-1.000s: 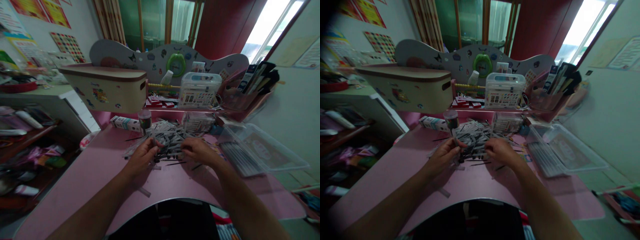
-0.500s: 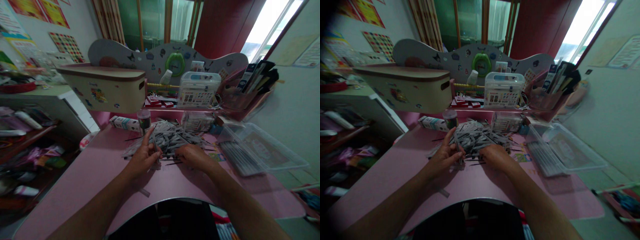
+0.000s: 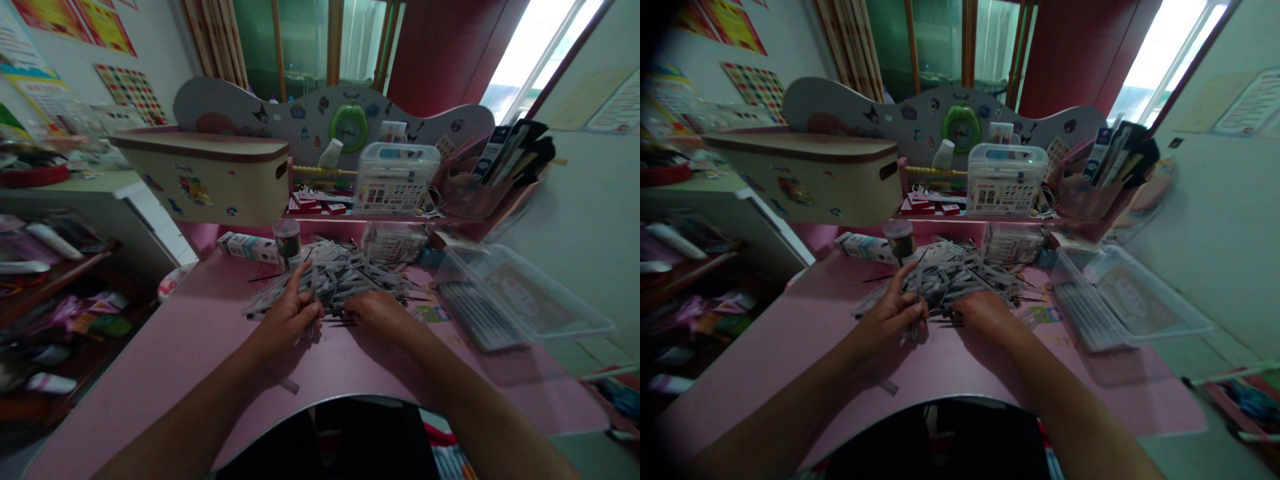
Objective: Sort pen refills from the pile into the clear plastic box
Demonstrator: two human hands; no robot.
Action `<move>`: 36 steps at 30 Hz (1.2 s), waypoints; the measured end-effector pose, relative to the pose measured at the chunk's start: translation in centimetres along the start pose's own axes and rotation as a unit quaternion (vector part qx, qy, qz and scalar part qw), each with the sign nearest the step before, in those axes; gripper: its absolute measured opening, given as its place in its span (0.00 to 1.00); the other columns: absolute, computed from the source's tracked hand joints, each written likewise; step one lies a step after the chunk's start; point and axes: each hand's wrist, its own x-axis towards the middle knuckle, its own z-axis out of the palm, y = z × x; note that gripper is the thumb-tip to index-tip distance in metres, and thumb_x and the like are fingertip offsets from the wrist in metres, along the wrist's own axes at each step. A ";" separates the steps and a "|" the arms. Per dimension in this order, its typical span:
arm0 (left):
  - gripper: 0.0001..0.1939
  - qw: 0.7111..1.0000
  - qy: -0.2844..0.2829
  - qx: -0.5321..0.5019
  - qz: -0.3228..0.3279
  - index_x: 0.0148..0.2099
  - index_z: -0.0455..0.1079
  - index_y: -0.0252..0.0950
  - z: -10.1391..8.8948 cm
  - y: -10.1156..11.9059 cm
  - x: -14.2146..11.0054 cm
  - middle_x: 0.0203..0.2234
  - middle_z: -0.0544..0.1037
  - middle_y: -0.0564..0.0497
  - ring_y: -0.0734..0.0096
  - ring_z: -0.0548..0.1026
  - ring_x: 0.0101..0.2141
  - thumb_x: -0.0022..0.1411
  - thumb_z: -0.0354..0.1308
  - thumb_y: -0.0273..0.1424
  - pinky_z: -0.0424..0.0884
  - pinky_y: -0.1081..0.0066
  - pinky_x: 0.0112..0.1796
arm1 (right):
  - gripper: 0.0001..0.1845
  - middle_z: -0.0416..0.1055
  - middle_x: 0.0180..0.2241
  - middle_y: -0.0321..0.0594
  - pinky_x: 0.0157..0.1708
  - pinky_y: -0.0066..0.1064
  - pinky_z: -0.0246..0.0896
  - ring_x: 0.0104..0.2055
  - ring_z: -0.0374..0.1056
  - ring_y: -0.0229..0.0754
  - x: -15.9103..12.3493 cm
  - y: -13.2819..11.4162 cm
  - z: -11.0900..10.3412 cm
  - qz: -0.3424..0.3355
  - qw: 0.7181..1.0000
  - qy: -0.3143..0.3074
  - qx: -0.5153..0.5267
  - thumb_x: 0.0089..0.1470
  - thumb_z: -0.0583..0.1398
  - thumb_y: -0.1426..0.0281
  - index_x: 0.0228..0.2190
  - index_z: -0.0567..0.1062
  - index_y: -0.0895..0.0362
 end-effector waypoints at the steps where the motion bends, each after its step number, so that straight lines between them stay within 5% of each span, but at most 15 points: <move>1: 0.39 1.000 -0.004 -0.003 -0.007 0.72 0.41 0.49 0.1 -0.1 0.0 0.31 0.73 0.55 0.72 0.74 0.25 0.66 0.56 0.33 0.70 0.72 0.26 | 0.08 0.76 0.29 0.43 0.30 0.30 0.54 0.31 0.67 0.41 0.0 0.1 0.0 -0.010 0.999 0.024 0.036 0.52 0.58 0.77 0.27 0.78 0.58; 4: 0.24 1.000 -0.004 0.012 -0.021 0.63 0.62 0.41 0.2 -0.4 0.0 0.29 0.72 0.54 0.73 0.72 0.26 0.66 0.55 0.34 0.70 0.72 0.28 | 0.05 0.69 0.25 0.35 0.28 0.27 0.54 0.27 0.63 0.36 -0.1 0.5 -0.2 -0.001 0.971 0.106 0.213 0.47 0.59 0.77 0.28 0.73 0.57; 9: 0.15 0.989 0.032 0.145 0.009 0.51 0.75 0.37 0.5 0.0 0.0 0.31 0.77 0.50 0.68 0.74 0.32 0.68 0.52 0.34 0.69 0.71 0.34 | 0.08 0.67 0.24 0.29 0.25 0.26 0.61 0.24 0.65 0.34 0.1 0.5 -0.4 0.049 0.807 0.174 0.563 0.47 0.61 0.70 0.32 0.67 0.54; 12: 0.15 0.978 0.017 0.202 0.036 0.51 0.77 0.37 0.4 0.4 0.0 0.39 0.81 0.48 0.63 0.76 0.41 0.68 0.52 0.33 0.70 0.68 0.41 | 0.10 0.72 0.28 0.34 0.26 0.27 0.67 0.29 0.70 0.38 0.2 0.2 -0.5 0.048 0.765 0.191 0.613 0.47 0.65 0.66 0.32 0.71 0.55; 36: 0.16 0.921 0.030 0.375 0.100 0.53 0.77 0.38 0.1 0.0 0.2 0.46 0.82 0.46 0.62 0.78 0.46 0.70 0.52 0.31 0.70 0.64 0.49 | 0.05 0.72 0.30 0.36 0.33 0.30 0.65 0.32 0.70 0.38 0.0 -0.1 -0.3 0.029 0.862 0.171 0.477 0.50 0.62 0.68 0.31 0.75 0.56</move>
